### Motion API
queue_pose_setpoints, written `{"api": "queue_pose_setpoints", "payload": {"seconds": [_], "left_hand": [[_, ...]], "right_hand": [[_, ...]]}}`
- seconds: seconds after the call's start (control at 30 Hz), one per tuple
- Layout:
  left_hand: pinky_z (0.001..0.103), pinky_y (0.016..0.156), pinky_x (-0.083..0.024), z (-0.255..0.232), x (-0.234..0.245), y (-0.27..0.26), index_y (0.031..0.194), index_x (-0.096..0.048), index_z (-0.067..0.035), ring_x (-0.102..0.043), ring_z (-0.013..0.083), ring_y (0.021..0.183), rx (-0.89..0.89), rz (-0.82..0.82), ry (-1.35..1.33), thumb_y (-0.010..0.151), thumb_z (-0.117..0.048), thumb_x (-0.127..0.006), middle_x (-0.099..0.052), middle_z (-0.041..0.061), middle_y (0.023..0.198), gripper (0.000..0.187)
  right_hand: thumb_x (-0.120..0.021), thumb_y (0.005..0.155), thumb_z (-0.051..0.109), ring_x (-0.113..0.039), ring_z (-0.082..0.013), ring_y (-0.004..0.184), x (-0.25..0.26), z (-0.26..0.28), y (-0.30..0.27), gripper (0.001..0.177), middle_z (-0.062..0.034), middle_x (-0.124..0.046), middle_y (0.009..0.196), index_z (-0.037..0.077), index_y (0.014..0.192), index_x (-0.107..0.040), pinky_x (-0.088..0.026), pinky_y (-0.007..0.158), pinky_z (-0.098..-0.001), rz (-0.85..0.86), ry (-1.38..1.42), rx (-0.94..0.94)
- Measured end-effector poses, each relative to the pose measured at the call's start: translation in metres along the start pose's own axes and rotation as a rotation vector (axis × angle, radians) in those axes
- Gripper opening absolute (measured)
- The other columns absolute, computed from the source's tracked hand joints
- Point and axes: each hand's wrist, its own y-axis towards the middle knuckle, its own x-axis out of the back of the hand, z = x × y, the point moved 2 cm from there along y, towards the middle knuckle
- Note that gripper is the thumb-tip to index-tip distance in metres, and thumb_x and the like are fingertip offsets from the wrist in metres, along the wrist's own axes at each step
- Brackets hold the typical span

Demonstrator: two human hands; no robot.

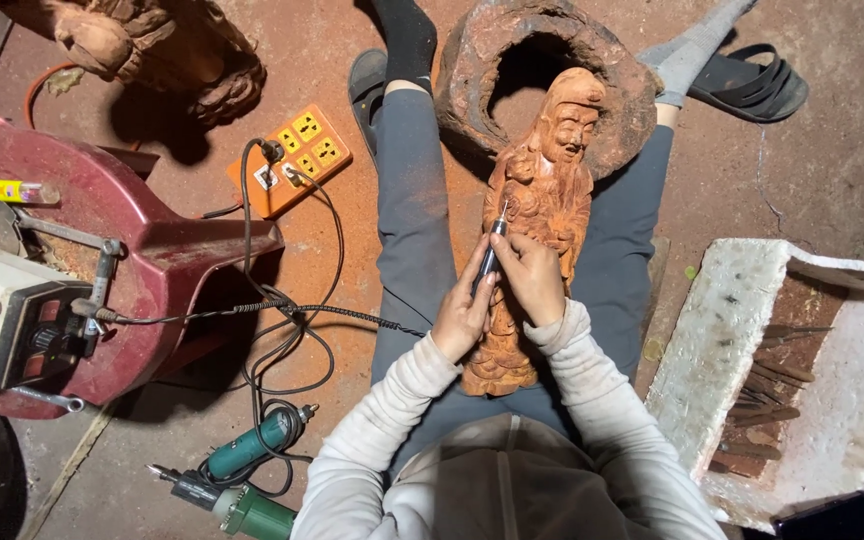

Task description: Using a handheld rotary tool to carve and refine details on a wooden statue while sitting on the floor.

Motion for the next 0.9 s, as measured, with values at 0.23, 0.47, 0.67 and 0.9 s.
{"api": "queue_pose_setpoints", "payload": {"seconds": [0.23,0.47,0.67,0.9], "left_hand": [[0.027,0.033,-0.053,0.015,-0.001,0.006,0.16,-0.031,-0.021,-0.061,0.0212,0.041,-0.021,0.005,0.03,0.107,-0.017,-0.042,-0.067,0.024,0.086,0.054],[0.024,0.028,-0.049,0.028,-0.005,-0.012,0.161,-0.023,-0.016,-0.058,0.0172,0.041,0.023,0.038,-0.039,0.109,-0.021,-0.035,-0.063,0.024,0.094,0.054],[0.026,0.03,-0.052,0.014,-0.019,-0.028,0.162,-0.014,-0.015,-0.059,0.0184,0.045,0.019,0.098,-0.041,0.109,-0.023,-0.033,-0.059,0.025,0.097,0.057],[0.031,0.035,-0.057,0.016,-0.039,-0.035,0.163,-0.009,-0.013,-0.065,0.0243,0.051,-0.034,0.17,-0.015,0.109,-0.02,-0.035,-0.061,0.032,0.111,0.061]], "right_hand": [[-0.061,0.105,0.039,-0.072,-0.0147,0.061,0.0,-0.002,0.006,0.039,-0.0078,-0.069,0.055,0.011,0.082,-0.075,-0.052,0.06,-0.0285,-0.022,0.045,-0.013],[-0.062,0.102,0.042,-0.072,-0.0202,0.059,0.001,-0.009,-0.008,0.039,-0.0059,-0.066,0.048,0.013,0.079,-0.073,-0.054,0.064,-0.0315,0.042,0.023,-0.045],[-0.06,0.103,0.046,-0.07,-0.022,0.058,0.015,-0.011,-0.021,0.047,-0.0068,-0.065,0.048,0.012,0.073,-0.07,-0.054,0.064,-0.0336,0.048,0.087,-0.047],[-0.064,0.103,0.038,-0.065,-0.0211,0.053,0.028,-0.043,-0.032,0.044,-0.0059,-0.062,0.045,0.012,0.068,-0.068,-0.05,0.057,-0.0294,-0.028,0.107,0.015]]}}
